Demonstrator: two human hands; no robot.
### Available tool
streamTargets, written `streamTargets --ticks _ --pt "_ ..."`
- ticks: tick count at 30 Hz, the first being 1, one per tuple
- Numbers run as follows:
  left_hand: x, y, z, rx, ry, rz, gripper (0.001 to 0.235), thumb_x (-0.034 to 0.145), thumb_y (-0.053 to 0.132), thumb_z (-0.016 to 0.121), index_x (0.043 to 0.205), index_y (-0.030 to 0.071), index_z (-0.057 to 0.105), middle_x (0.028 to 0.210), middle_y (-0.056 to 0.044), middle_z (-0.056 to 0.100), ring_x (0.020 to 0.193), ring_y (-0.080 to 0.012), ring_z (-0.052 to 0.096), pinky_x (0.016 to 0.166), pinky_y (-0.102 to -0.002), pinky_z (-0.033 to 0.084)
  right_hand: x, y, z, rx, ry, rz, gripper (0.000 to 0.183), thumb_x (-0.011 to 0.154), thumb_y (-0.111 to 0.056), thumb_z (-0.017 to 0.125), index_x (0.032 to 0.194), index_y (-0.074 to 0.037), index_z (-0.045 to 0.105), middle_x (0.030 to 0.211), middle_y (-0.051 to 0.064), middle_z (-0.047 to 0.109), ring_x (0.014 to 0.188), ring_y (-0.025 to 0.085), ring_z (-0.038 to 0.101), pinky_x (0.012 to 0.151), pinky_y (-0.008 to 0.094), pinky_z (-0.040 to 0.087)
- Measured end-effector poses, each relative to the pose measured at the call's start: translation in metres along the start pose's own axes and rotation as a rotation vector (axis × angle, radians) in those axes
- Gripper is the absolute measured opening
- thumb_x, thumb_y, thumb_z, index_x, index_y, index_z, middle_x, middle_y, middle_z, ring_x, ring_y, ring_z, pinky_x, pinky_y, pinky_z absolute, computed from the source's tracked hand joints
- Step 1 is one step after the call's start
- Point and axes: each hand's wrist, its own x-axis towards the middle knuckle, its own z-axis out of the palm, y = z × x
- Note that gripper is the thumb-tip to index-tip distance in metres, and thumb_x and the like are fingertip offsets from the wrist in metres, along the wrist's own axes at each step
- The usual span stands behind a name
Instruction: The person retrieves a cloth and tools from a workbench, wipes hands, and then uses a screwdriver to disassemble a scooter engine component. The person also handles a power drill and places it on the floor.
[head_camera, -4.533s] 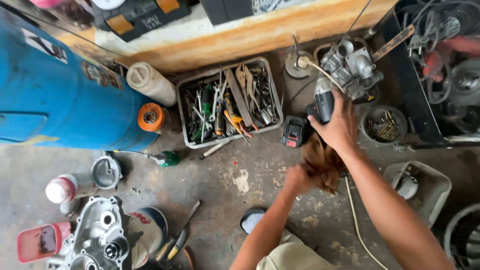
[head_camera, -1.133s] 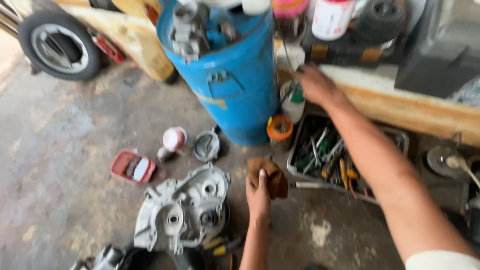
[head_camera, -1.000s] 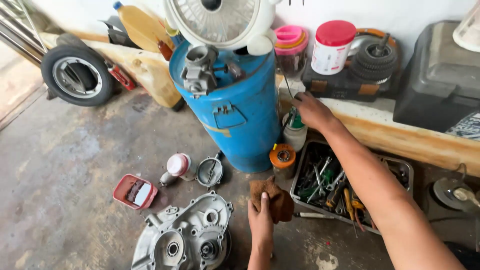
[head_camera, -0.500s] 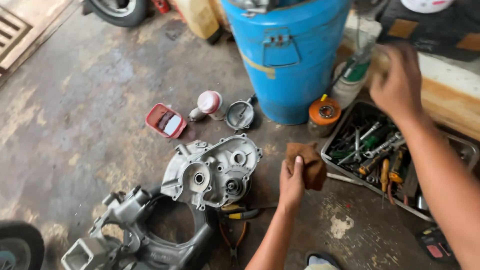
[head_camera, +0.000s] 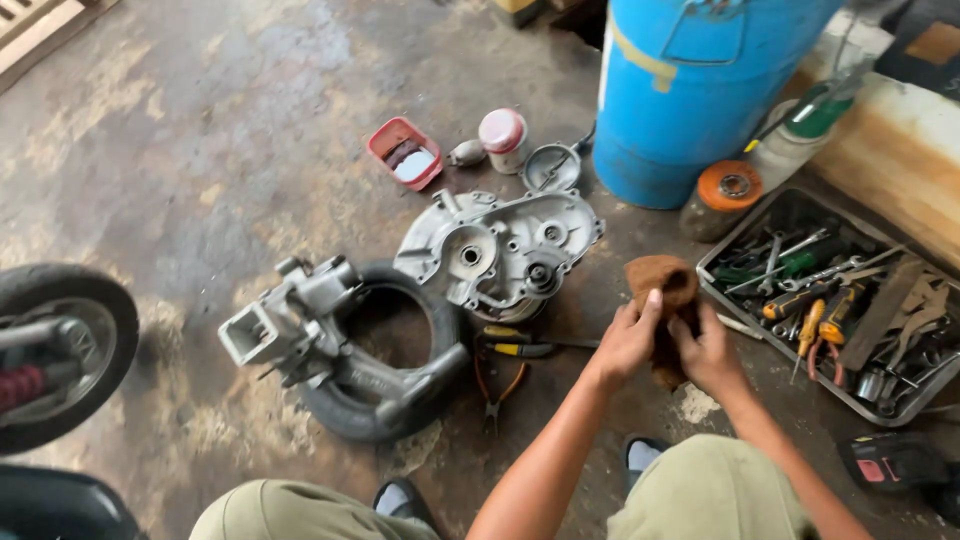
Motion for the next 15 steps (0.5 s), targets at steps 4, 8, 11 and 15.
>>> streamTargets --ticks 4,8,11,15 --pt "0.019 -0.059 -0.019 0.025 0.127 0.059 0.073 0.101 0.073 0.042 0.145 0.018 0.058 0.139 -0.029 0.055 0.137 -0.0431 0.049 0.115 -0.055 0.04 -0.002 0.0 0.02 -0.022 -0.088 -0.15 0.039 0.09 -0.008 0.069 0.129 -0.004 0.066 0.11 0.023 0.074 0.108 0.035 0.07 0.095 0.05 0.054" --pt "-0.017 -0.081 -0.032 0.084 0.088 -0.014 0.084 0.098 0.082 0.036 0.141 0.014 0.06 0.136 -0.025 0.062 0.137 -0.0397 0.053 0.114 -0.056 0.044 -0.008 -0.015 0.025 -0.204 -0.177 -0.111 0.056 0.081 -0.018 0.072 0.137 -0.022 0.064 0.106 0.014 0.075 0.105 0.031 0.072 0.095 0.048 0.056" --pt "-0.07 -0.073 -0.031 0.074 0.028 0.078 0.084 0.097 0.076 0.042 0.14 0.006 0.06 0.137 -0.029 0.061 0.138 -0.0423 0.052 0.116 -0.057 0.042 -0.009 -0.025 0.015 0.031 -0.158 -0.177 0.05 0.082 -0.002 0.063 0.132 -0.008 0.065 0.102 0.017 0.071 0.099 0.031 0.069 0.091 0.046 0.054" --pt "-0.104 -0.062 -0.032 -0.238 -0.029 0.126 0.09 0.093 0.067 0.058 0.15 -0.001 0.045 0.14 -0.038 0.054 0.128 -0.045 0.058 0.097 -0.055 0.057 -0.028 -0.029 0.016 0.108 -0.274 -0.166 0.052 0.08 0.0 0.067 0.132 -0.003 0.064 0.1 0.016 0.07 0.095 0.023 0.067 0.091 0.045 0.054"
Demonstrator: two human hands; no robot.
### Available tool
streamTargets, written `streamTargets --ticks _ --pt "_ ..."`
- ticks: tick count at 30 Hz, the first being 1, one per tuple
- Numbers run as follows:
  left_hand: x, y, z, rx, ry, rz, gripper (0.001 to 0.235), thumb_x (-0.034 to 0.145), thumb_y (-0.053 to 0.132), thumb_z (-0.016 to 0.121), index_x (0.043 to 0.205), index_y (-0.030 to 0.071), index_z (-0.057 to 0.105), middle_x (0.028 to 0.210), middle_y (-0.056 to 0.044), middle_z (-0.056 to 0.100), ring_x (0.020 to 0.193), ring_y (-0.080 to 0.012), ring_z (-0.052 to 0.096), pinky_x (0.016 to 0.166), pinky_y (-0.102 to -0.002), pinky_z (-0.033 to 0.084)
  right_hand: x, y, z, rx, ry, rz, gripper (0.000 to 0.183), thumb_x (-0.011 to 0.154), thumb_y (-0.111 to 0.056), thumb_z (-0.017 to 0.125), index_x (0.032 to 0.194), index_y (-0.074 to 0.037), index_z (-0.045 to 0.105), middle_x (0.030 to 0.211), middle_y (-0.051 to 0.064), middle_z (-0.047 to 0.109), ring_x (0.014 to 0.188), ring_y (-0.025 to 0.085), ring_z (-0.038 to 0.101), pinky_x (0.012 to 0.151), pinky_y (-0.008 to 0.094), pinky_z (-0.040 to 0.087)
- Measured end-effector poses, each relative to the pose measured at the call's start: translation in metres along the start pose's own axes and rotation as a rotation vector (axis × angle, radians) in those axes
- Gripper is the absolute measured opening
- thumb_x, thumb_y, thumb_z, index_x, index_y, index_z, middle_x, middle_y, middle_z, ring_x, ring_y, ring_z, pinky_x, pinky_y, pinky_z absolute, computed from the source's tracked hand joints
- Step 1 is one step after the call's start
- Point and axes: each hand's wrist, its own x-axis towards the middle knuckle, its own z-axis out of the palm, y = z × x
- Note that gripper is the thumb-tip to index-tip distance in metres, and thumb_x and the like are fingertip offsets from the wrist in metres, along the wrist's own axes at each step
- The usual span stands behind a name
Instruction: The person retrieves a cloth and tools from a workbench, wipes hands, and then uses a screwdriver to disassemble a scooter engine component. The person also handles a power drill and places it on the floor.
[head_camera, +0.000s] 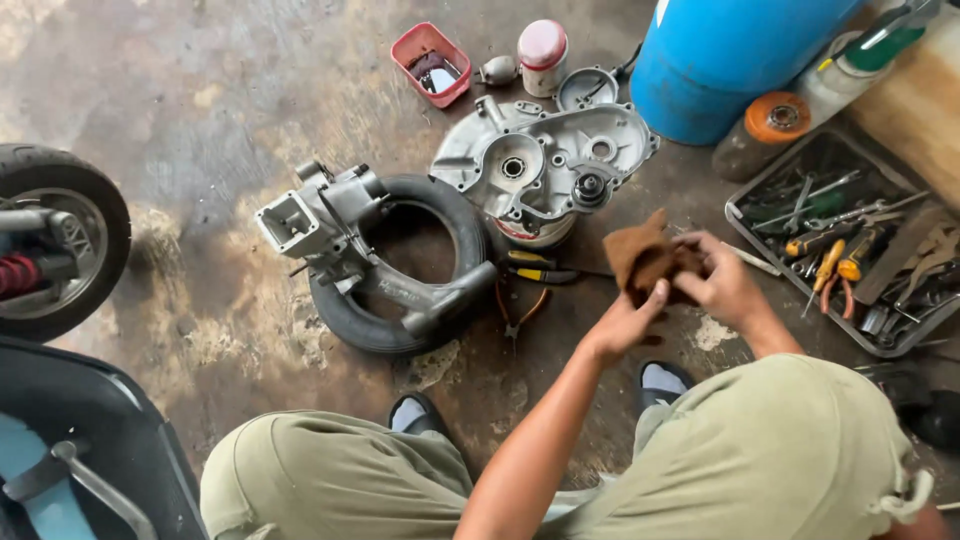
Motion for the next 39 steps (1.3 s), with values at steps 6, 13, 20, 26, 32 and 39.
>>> streamTargets --ticks 6,13,20,26,32,39 --pt "0.004 -0.005 -0.018 -0.116 0.189 -0.095 0.078 0.095 0.057 0.054 0.14 -0.007 0.058 0.137 -0.032 0.06 0.136 -0.0401 0.053 0.113 -0.055 0.046 -0.007 -0.003 0.012 -0.093 -0.155 -0.013 0.052 0.077 -0.014 0.084 0.127 -0.009 0.071 0.111 0.013 0.075 0.109 0.019 0.068 0.098 0.042 0.052" --pt "-0.047 0.037 -0.151 0.402 0.54 -0.019 0.047 0.077 0.04 0.075 0.113 0.011 0.076 0.106 -0.019 0.077 0.111 -0.0411 0.071 0.094 -0.056 0.057 0.024 0.038 0.076 -0.242 -0.079 -0.216 0.02 0.094 -0.012 0.068 0.111 -0.006 0.076 0.105 0.018 0.075 0.105 0.036 0.07 0.095 0.046 0.054" --pt "-0.11 0.052 -0.221 0.297 0.873 -0.074 0.042 0.077 0.032 0.075 0.11 0.006 0.078 0.101 -0.023 0.076 0.109 -0.0416 0.071 0.09 -0.058 0.053 0.052 0.07 0.17 -0.857 -0.448 -0.326 0.029 0.098 -0.018 0.058 0.123 -0.015 0.073 0.118 0.018 0.07 0.109 0.04 0.066 0.094 0.054 0.053" --pt "-0.109 0.024 -0.235 0.159 0.971 0.077 0.032 0.081 0.024 0.076 0.105 0.003 0.077 0.093 -0.022 0.075 0.096 -0.0337 0.073 0.083 -0.052 0.055 0.059 0.154 0.206 -1.213 -0.34 -0.599 0.034 0.097 -0.019 0.053 0.129 -0.017 0.066 0.128 0.016 0.061 0.117 0.036 0.06 0.092 0.052 0.048" --pt "-0.105 0.022 -0.234 0.149 0.968 0.092 0.034 0.083 0.026 0.077 0.11 0.005 0.075 0.099 -0.023 0.076 0.104 -0.04 0.073 0.087 -0.056 0.054 0.064 0.18 0.215 -1.192 -0.35 -0.515 0.044 0.082 -0.029 0.072 0.118 -0.009 0.057 0.113 0.016 0.058 0.105 0.035 0.06 0.089 0.05 0.046" --pt "-0.107 0.02 -0.238 0.173 0.989 0.048 0.032 0.081 0.026 0.078 0.105 0.006 0.076 0.095 -0.022 0.076 0.099 -0.0391 0.074 0.085 -0.053 0.055 0.042 0.159 0.224 -0.987 -0.316 -0.599 0.064 0.068 -0.033 0.071 0.126 -0.008 0.058 0.103 0.012 0.064 0.096 0.033 0.064 0.084 0.053 0.047"
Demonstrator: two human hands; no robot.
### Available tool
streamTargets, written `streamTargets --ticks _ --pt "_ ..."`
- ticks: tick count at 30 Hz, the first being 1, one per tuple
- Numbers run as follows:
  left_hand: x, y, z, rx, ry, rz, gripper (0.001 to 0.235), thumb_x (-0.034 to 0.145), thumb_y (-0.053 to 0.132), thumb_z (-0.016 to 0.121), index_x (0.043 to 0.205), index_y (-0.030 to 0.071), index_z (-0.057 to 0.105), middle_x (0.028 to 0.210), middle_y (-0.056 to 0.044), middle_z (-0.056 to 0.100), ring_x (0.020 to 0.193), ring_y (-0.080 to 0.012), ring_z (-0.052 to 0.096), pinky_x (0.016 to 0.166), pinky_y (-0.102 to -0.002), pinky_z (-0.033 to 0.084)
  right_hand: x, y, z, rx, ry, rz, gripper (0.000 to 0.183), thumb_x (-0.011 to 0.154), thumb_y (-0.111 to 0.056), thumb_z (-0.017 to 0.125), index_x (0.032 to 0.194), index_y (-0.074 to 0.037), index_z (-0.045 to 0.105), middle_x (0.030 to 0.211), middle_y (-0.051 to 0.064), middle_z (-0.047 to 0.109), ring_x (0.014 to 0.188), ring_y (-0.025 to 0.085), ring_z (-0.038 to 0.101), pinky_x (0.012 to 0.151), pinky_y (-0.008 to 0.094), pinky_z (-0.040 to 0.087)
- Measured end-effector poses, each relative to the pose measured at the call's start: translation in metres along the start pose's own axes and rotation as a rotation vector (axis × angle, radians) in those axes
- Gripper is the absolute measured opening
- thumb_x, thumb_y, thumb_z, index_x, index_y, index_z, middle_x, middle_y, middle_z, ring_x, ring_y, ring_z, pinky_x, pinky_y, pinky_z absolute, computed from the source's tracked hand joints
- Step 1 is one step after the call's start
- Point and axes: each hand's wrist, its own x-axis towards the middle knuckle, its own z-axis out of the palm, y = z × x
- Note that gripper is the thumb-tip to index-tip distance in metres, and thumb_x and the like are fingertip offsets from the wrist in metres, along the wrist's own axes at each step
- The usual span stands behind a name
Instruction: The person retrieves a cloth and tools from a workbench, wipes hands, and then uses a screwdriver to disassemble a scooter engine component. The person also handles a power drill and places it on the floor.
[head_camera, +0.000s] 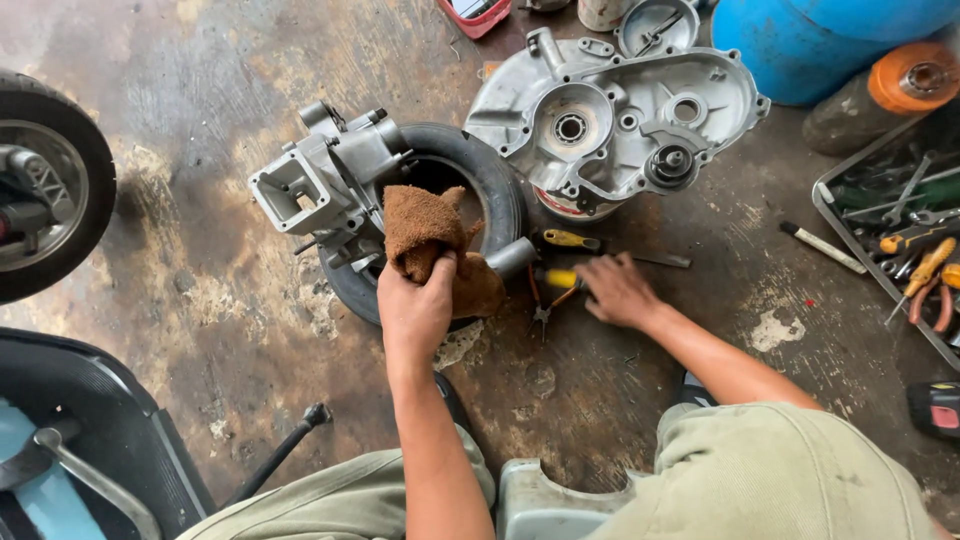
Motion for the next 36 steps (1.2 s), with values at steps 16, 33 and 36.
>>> streamTargets --ticks 16,33,36 --pt "-0.01 0.019 0.015 -0.188 -0.191 0.208 0.026 0.089 0.019 0.076 0.103 -0.003 0.076 0.092 -0.023 0.075 0.088 -0.0278 0.07 0.081 -0.05 0.057 -0.067 0.017 -0.116 0.791 0.043 0.36 0.032 0.081 -0.01 0.068 0.113 -0.011 0.07 0.097 0.015 0.062 0.095 0.037 0.06 0.084 0.048 0.048" --pt "-0.163 0.043 0.294 -0.095 -0.538 0.435 0.065 0.082 0.014 0.064 0.146 0.015 0.05 0.117 -0.025 0.068 0.113 -0.048 0.066 0.09 -0.062 0.054 -0.129 -0.001 -0.284 1.283 0.905 0.911 0.025 0.101 -0.017 0.066 0.08 -0.005 0.059 0.062 0.002 0.048 0.054 0.009 0.044 0.044 0.025 0.036" --pt "-0.172 0.03 0.316 0.02 -0.441 0.377 0.028 0.079 0.017 0.066 0.103 0.014 0.053 0.08 -0.02 0.07 0.088 -0.0448 0.072 0.073 -0.059 0.054 -0.145 -0.004 -0.292 1.055 0.832 0.963 0.026 0.1 -0.021 0.067 0.081 -0.003 0.063 0.06 0.005 0.053 0.055 0.015 0.05 0.048 0.029 0.04"
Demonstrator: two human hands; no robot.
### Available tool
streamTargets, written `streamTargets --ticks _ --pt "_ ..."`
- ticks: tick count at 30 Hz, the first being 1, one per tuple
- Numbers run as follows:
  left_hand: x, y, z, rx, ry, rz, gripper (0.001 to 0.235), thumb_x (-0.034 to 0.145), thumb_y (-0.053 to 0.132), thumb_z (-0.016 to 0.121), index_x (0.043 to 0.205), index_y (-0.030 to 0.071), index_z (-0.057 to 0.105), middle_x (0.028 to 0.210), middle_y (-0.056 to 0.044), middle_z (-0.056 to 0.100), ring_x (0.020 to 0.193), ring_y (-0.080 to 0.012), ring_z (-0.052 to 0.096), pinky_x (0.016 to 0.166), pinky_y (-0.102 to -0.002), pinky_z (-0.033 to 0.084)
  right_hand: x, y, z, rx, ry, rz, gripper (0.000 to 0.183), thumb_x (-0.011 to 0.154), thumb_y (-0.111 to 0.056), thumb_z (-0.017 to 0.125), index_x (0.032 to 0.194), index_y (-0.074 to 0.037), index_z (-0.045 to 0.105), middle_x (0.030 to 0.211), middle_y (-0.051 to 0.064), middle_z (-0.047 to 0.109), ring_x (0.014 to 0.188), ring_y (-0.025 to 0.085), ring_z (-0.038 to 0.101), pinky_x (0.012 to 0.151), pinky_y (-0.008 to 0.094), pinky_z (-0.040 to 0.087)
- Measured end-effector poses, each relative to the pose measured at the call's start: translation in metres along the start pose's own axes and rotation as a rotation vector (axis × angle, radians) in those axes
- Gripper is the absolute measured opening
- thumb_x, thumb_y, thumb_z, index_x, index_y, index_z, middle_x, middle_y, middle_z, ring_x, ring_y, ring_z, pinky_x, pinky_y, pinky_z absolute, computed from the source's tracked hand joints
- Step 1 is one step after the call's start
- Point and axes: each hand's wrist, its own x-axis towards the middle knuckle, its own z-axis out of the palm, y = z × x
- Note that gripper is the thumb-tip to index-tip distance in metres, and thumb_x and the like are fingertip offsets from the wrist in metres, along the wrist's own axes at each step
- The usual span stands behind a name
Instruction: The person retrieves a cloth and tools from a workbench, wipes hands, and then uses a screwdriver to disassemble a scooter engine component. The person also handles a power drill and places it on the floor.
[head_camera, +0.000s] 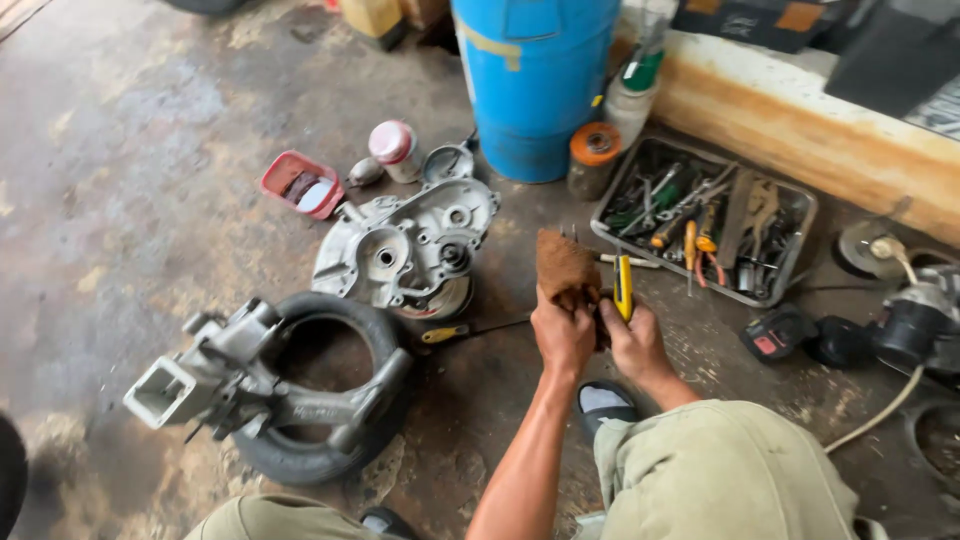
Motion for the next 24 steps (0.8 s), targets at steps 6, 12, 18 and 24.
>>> streamTargets --ticks 6,12,18,24 --pt "0.011 0.017 0.008 -0.264 -0.311 -0.148 0.045 0.1 0.036 0.051 0.089 -0.001 0.073 0.082 -0.022 0.075 0.082 -0.0307 0.073 0.076 -0.052 0.052 0.003 0.05 -0.028 -0.09 0.146 -0.071 0.027 0.104 -0.022 0.063 0.081 -0.007 0.061 0.057 0.001 0.052 0.05 0.011 0.047 0.049 0.027 0.039" --pt "0.008 0.013 0.02 0.297 -0.128 0.111 0.025 0.084 0.032 0.068 0.089 0.009 0.058 0.076 -0.024 0.069 0.081 -0.0443 0.074 0.072 -0.06 0.055 -0.005 0.031 -0.03 0.003 0.17 -0.066 0.032 0.101 -0.023 0.064 0.073 -0.007 0.061 0.053 0.001 0.054 0.047 0.012 0.05 0.049 0.026 0.042" --pt "0.023 0.046 -0.016 -0.27 -0.528 -0.323 0.074 0.101 0.056 0.046 0.118 -0.012 0.071 0.12 -0.036 0.069 0.123 -0.0403 0.064 0.103 -0.055 0.047 0.002 0.04 -0.04 0.032 0.206 -0.108 0.034 0.102 -0.014 0.065 0.07 -0.008 0.058 0.053 -0.001 0.052 0.049 0.008 0.046 0.05 0.025 0.041" --pt "0.056 -0.06 -0.017 0.131 -0.434 -0.317 0.074 0.098 0.06 0.052 0.134 -0.003 0.065 0.132 -0.032 0.065 0.132 -0.0464 0.056 0.11 -0.058 0.043 0.019 0.018 -0.032 0.537 0.186 -0.06 0.022 0.106 -0.015 0.057 0.101 0.007 0.061 0.06 0.0 0.041 0.044 0.006 0.038 0.046 0.02 0.036"
